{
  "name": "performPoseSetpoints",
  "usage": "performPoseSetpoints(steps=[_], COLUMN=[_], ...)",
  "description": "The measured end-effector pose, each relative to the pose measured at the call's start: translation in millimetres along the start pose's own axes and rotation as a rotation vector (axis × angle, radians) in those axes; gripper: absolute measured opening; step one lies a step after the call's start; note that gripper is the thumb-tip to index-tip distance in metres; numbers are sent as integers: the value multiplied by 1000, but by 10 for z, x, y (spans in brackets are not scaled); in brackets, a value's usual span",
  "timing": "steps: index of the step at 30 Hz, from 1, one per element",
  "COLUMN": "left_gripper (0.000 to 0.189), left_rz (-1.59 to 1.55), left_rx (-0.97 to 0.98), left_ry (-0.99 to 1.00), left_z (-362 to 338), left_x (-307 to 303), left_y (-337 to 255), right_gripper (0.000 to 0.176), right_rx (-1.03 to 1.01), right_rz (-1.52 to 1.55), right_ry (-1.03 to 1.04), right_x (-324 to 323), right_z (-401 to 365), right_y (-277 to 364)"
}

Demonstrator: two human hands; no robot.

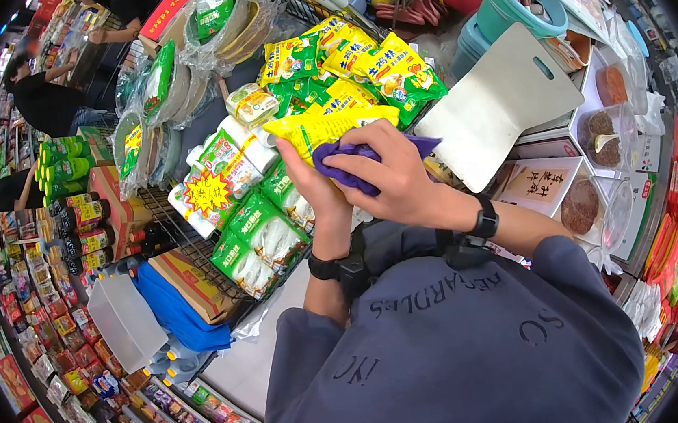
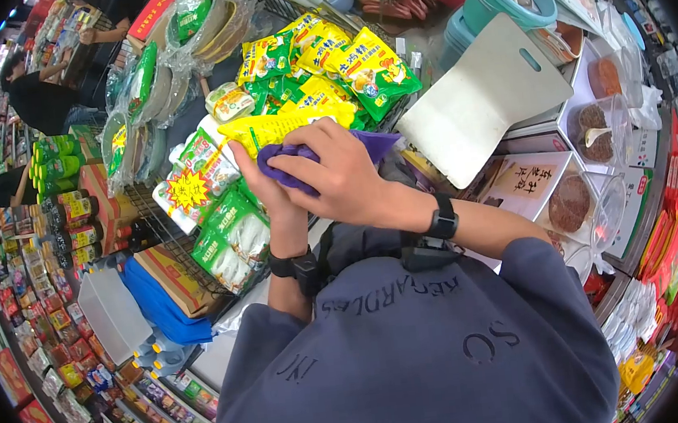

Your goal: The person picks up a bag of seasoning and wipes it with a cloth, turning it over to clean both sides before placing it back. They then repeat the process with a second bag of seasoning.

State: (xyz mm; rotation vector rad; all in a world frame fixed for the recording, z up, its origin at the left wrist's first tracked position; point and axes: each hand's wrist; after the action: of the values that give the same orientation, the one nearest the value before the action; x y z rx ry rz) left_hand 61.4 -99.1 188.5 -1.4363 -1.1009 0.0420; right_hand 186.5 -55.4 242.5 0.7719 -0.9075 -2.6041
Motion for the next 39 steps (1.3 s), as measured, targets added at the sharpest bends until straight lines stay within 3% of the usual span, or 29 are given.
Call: performPoseSetpoints(steps=[3, 9, 13, 16, 21, 26, 30, 33, 36, 39], left_gripper=[59, 58, 57, 57, 61, 65, 64, 63, 62, 60], left_rz=[-193, -185, -204, -178, -185, -303, -367, -416, -627, -520], left_rx=[-93, -35, -53, -67, -166, -218, -297, -293, -344, -426], left_ry=[-31, -144, -216, -225, -136, -71, -38, 70, 265, 180], left_z=[19, 224, 263, 240, 143, 159, 184, 248, 265, 109], left_x=[25, -349, -413, -438, -179, -200, -357, -489, -637, -544], left_y=[-160, -55, 49, 178, 280, 369, 384, 463, 536, 588], right_gripper=[44, 39, 29, 30, 43, 46, 46, 43, 29, 31], right_rx=[-8, 142, 320, 286, 73, -15, 66, 176, 459, 677], right_rz=[-16, -134, -98, -61, 27, -51, -79, -230, -147, -21], right_ry=[-5, 103, -96, -199, 60, 140, 113, 239, 200, 131], right_x=[-65, -211, -397, -524, -313, -230, -393, -554, -660, -806], right_z=[-188, -593, -445, -197, -92, -367, -559, -766, -1041, -896], right_y=[-250, -619, -663, -460, 38, -227, -343, -464, -611, -567])
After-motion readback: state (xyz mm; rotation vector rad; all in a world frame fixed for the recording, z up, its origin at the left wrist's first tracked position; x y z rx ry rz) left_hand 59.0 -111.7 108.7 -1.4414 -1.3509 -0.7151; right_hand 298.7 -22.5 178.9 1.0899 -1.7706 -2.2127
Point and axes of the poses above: each hand's wrist, its own z-axis towards the middle knuckle, its own x-axis out of the palm, y = z × x, and after that the axes turned 11 degrees about z, right-handed
